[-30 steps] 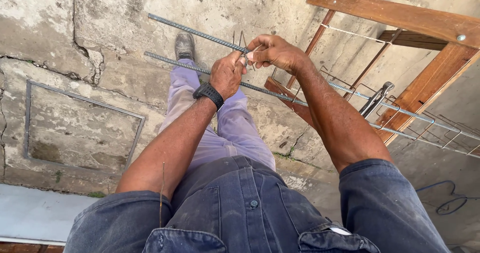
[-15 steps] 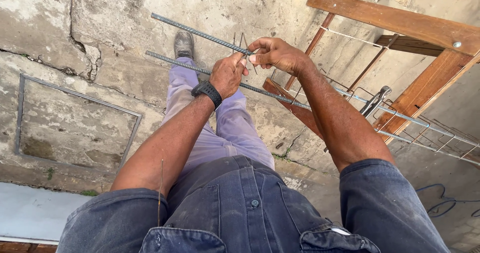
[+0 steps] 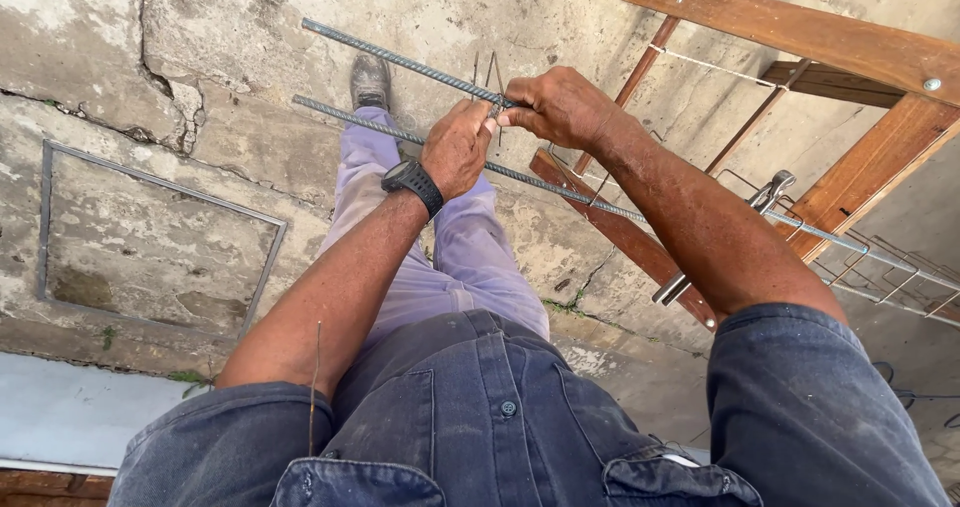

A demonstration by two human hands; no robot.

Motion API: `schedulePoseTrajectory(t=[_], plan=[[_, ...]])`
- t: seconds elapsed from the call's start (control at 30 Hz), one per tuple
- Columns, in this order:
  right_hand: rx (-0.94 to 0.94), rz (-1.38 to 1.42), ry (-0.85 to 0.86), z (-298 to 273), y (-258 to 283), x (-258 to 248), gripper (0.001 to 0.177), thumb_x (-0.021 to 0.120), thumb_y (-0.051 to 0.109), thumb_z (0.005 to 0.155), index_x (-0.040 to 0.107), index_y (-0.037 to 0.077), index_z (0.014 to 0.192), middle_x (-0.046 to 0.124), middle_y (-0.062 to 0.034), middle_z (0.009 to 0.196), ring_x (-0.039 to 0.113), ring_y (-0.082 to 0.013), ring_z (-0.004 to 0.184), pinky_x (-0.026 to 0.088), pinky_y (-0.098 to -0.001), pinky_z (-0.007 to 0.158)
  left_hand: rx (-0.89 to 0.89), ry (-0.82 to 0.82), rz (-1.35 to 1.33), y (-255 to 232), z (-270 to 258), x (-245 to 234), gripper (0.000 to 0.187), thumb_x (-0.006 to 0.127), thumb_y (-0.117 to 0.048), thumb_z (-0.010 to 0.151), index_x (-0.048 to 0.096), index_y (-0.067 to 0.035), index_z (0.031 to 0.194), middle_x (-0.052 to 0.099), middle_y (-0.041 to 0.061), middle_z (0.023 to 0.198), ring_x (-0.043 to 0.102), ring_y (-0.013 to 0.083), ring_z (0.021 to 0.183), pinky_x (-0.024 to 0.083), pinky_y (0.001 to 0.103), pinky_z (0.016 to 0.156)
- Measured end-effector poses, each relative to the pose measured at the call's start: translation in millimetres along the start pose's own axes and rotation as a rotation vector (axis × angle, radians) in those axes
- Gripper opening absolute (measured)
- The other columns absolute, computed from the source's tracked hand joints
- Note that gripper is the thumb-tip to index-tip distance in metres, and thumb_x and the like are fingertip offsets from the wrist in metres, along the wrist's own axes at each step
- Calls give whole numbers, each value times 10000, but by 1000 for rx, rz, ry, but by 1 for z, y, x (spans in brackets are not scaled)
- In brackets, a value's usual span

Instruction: The person uses a rebar tying tool to twist and secure wire ties around the intersections of a steel rebar grid. The grid is supported on a wooden frame on a concrete surface. The person repeatedly positions the tool, twists the wire, and moves to the next intersection.

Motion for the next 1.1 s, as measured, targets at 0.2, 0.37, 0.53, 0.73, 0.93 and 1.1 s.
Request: schedulePoseTrajectory(t=[0.2,0.37,0.53,0.73,0.93,1.1], plan=[[-90,-319,-134,-1,17,-1,290,675,321,996,572,98,842,659,-132,642,702,-335,624,562,-438,598,1,-28,33,2,0,4,271,430,-234,1058,594,-104,1231,600,144,1029,647,438,943,568,491,803],[-18,-478,-220,0,7,8,267,650,323,966,584,99,837,664,-147,658,711,-357,655,557,-495,599,-18,-38,39,-1,-2,3,271,429,-260,1055,585,-131,1234,576,135,1037,630,442,978,559,512,815],[523,-33,-45,1,-56,36,198,619,379,791,712,214,734,697,26,626,728,-258,720,561,-416,702,2,-70,71,-9,-4,-2,268,406,-269,1067,590,-127,1201,568,116,1008,649,409,951,571,464,813],[529,599,127,13,-74,66,309,767,202,647,717,72,924,691,-57,793,689,-164,800,594,-323,809,5,-93,70,-13,-9,-7,241,408,-248,1065,596,-120,1146,559,125,974,636,419,940,573,448,779],[555,991,62,4,-55,50,329,758,400,745,643,169,949,692,-14,833,680,-73,770,622,-260,771,-38,-30,14,-9,-11,-4,237,423,-267,1056,594,-131,1148,565,144,1008,623,445,978,551,497,832],[279,831,-277,6,-56,28,309,841,242,795,647,82,974,621,9,804,627,-80,806,565,-244,746,-52,-53,33,-8,-8,-5,232,456,-265,1045,608,-143,1173,570,132,1008,629,442,971,553,500,823]])
Point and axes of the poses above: each hand's wrist, its own z-axis towards the middle knuckle, its own x-axis out of the palm, y = z × x, the point moved 10 cm from there along z, towards the middle knuckle
